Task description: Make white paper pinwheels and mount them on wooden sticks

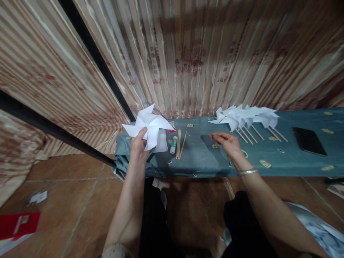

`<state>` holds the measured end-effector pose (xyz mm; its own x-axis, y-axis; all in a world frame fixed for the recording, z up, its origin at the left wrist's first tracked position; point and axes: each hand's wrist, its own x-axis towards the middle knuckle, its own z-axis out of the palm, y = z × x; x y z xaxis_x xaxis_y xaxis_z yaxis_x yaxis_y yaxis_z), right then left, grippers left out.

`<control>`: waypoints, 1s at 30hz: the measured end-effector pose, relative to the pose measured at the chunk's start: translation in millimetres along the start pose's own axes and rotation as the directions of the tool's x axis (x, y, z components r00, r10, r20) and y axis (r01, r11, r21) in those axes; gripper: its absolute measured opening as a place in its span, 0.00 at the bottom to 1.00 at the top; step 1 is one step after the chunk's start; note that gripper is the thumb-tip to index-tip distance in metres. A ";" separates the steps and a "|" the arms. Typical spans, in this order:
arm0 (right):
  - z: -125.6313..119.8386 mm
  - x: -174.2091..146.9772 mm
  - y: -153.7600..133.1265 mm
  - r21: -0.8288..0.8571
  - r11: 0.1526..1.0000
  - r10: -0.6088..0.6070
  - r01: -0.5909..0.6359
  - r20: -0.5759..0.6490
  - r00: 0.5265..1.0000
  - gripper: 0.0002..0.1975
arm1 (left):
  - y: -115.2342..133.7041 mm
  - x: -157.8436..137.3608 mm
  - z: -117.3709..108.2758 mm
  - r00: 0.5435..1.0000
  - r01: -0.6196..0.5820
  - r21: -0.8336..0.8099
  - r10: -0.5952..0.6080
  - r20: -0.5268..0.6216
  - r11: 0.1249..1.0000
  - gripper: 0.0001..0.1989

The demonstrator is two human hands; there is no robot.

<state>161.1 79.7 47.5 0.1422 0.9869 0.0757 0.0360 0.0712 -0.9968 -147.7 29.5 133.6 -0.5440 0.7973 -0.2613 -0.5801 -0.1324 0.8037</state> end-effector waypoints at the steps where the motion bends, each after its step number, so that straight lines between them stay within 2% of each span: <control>1: 6.1 -1.5 5.8 -0.087 0.996 -0.034 0.037 0.039 0.999 0.14 | -4.0 -0.2 -4.9 1.000 -0.001 -0.032 0.000 -0.027 0.999 0.06; 3: 18.4 -5.4 16.3 -0.159 0.985 -0.051 0.063 0.079 0.996 0.14 | -11.5 -0.4 -13.8 0.998 0.040 -0.068 -0.043 -0.055 0.997 0.05; 5: 32.3 -8.9 24.1 -0.316 0.939 -0.090 0.133 0.148 0.985 0.13 | -16.1 0.6 -20.2 0.996 0.053 -0.103 -0.061 -0.072 0.993 0.05; 7: 49.5 -9.8 28.0 -0.462 0.862 -0.118 0.209 0.219 0.969 0.12 | -16.4 2.7 -24.6 0.997 0.022 -0.145 -0.033 -0.075 0.989 0.06; 9: 71.1 -5.6 27.1 -0.521 0.816 -0.130 0.252 0.260 0.957 0.11 | -12.9 5.1 -28.3 0.996 -0.021 -0.170 0.006 -0.085 0.985 0.07; 15: 149.3 40.1 7.0 -0.675 0.615 -0.197 0.409 0.370 0.908 0.11 | -0.9 6.3 -39.9 0.991 -0.084 -0.171 0.064 -0.122 0.982 0.07; 19: 186.8 68.9 2.2 -0.759 0.448 -0.191 0.473 0.436 0.879 0.12 | 0.4 5.3 -45.4 0.987 -0.097 -0.178 0.072 -0.146 0.979 0.05; 25: 206.1 81.1 6.8 -0.810 0.247 -0.131 0.532 0.516 0.846 0.13 | 2.1 5.1 -49.4 0.987 -0.093 -0.179 0.068 -0.144 0.979 0.09; 30: 212.2 83.5 2.3 -0.796 0.153 -0.084 0.586 0.580 0.810 0.11 | 2.9 2.5 -51.1 0.993 -0.057 -0.187 0.036 -0.112 0.981 0.10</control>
<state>-36.8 193.0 46.1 -0.4616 0.8775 0.1299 0.8761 0.4739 -0.0885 -181.7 1.0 108.0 -0.6294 0.7208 -0.2902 -0.6513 -0.2857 0.7030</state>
